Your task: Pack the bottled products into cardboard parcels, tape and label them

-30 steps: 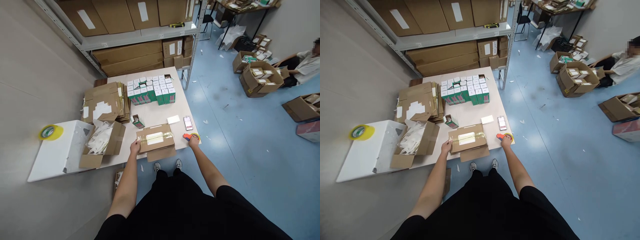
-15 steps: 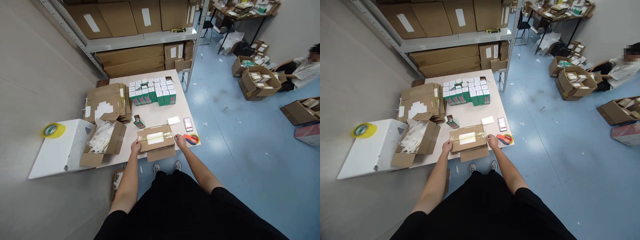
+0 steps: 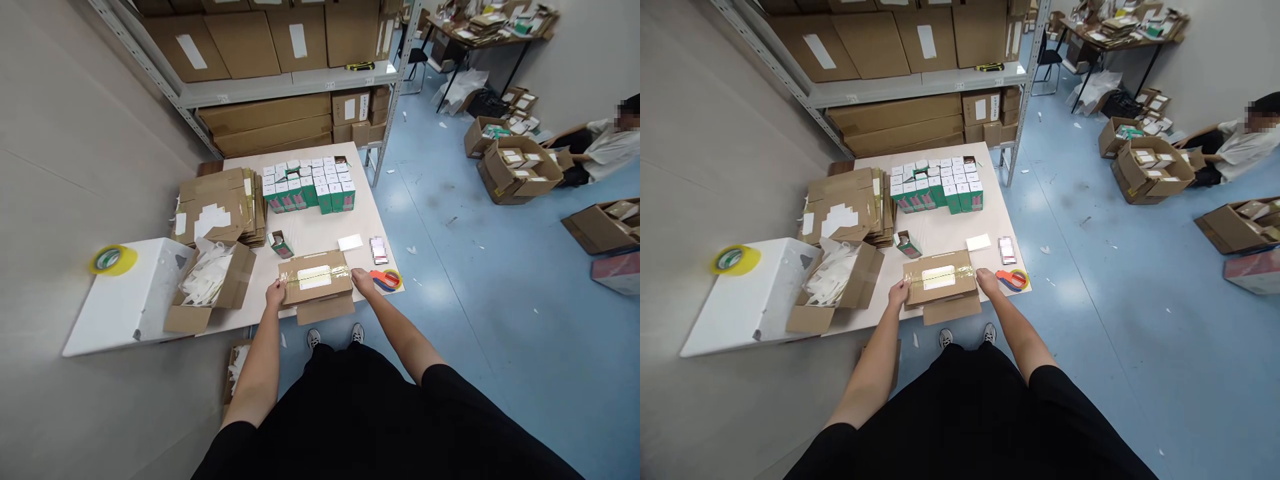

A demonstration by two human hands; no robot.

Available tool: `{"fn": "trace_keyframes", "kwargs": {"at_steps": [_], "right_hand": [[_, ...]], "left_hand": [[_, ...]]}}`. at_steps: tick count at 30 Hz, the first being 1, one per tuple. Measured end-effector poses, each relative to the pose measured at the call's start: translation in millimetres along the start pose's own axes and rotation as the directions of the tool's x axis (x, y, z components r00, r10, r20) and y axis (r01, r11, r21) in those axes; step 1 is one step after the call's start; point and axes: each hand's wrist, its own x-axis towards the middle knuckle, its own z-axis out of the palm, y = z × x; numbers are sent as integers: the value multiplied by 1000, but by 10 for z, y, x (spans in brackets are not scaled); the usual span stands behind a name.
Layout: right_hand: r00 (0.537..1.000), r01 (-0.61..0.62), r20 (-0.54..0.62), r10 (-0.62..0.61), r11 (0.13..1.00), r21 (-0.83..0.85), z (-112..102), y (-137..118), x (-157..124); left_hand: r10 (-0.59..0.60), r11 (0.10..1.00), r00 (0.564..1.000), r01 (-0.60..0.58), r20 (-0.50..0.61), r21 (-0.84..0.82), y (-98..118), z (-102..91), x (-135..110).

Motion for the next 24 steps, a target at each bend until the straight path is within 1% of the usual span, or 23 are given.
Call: {"fn": "trace_keyframes", "kwargs": {"at_steps": [2, 4, 6, 8, 10, 12, 14, 15, 16, 18, 20, 24], "right_hand": [[998, -58, 41, 53, 988, 143, 14, -16, 5], [991, -129, 77, 111, 949, 288, 17, -7, -17], [982, -184, 120, 146, 885, 427, 7, 21, -58], [975, -214, 169, 143, 799, 561, -19, 51, -100], [967, -248, 208, 145, 714, 655, -64, 63, -123], [949, -315, 202, 244, 664, 678, -122, 38, -122], [919, -371, 165, 359, 642, 671, -178, -37, -108], [912, -379, 152, 381, 638, 670, -201, -92, -101], [917, -371, 152, 370, 643, 670, -219, -154, -95], [938, -335, 171, 301, 669, 663, -244, -283, -89], [945, -326, 184, 272, 704, 631, -269, -387, -77], [918, -396, 237, 316, 732, 554, -358, -460, 23]], "left_hand": [[-9, 1000, 1000, 9, -4, -6, 13, -12, -8], [-10, 1000, 1000, 10, -8, -17, 27, -23, -15], [-6, 1000, 1000, 6, -7, -21, 39, -30, -19], [-7, 1000, 1000, 7, -7, -21, 48, -36, -21], [-15, 1000, 1000, 15, -9, -19, 54, -42, -21], [-19, 1000, 1000, 19, -9, -22, 57, -50, -25], [-15, 1000, 1000, 15, -6, -24, 58, -56, -32], [-12, 1000, 1000, 12, -5, -24, 58, -57, -36], [-9, 1000, 1000, 9, -5, -22, 56, -56, -40], [0, 1000, 1000, 0, -4, -15, 52, -49, -47], [15, 1000, 1000, -15, 3, -6, 51, -37, -49], [47, 999, 999, -47, 13, 12, 72, -16, -45]]}}
